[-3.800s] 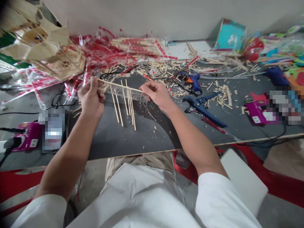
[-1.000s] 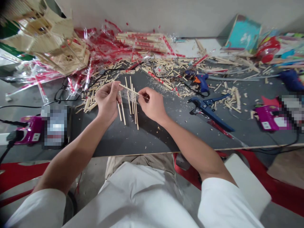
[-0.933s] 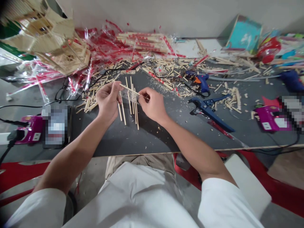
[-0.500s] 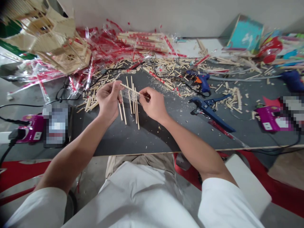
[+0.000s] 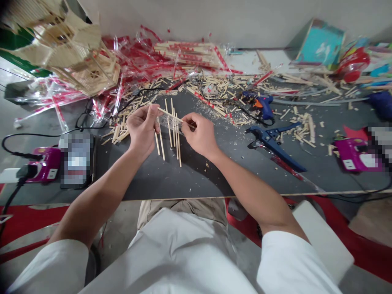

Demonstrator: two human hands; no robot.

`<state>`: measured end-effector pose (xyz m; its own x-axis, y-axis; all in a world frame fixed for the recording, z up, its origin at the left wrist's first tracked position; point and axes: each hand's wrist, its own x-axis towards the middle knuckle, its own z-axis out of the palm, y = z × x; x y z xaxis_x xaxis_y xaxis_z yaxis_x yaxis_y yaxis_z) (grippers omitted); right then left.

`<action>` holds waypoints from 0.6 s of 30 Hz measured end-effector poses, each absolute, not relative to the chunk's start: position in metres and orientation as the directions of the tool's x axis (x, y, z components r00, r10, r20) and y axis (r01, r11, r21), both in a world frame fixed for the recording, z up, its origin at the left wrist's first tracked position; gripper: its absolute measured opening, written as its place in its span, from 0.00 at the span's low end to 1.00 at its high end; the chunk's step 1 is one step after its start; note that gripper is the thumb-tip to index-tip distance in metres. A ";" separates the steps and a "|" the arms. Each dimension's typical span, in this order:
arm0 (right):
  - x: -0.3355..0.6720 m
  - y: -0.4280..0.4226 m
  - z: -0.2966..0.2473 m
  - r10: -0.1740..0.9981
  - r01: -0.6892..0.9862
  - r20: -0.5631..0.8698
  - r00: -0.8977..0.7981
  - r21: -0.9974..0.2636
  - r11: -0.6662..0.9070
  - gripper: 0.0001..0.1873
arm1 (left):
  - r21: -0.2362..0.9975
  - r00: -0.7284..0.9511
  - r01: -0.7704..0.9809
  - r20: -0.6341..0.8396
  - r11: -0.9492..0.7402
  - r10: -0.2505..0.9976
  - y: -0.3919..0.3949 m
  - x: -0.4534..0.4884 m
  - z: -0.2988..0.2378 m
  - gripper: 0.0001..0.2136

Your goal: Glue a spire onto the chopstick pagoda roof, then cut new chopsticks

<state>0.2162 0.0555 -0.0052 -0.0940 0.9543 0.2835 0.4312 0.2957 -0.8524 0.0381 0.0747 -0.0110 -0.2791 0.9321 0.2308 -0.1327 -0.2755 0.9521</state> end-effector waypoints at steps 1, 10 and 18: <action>0.216 0.056 -0.005 0.953 0.428 0.286 -0.096 -0.853 0.299 0.07 | 0.952 -0.278 -0.135 0.230 -0.275 0.933 0.075 0.038 -0.011 0.17; 0.216 0.055 -0.005 0.956 0.428 0.280 -0.087 -0.856 0.290 0.08 | 0.957 -0.279 -0.083 0.247 -0.279 0.928 0.075 0.037 -0.011 0.16; 0.216 0.056 -0.005 0.954 0.424 0.283 -0.094 -0.856 0.296 0.08 | 0.955 -0.279 -0.084 0.252 -0.285 0.927 0.076 0.037 -0.012 0.16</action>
<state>0.2161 0.0558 -0.0047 -0.0943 0.9544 0.2834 0.4236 0.2961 -0.8561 0.0371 0.0757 -0.0125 -0.2792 0.9266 0.2519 -0.0837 -0.2849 0.9549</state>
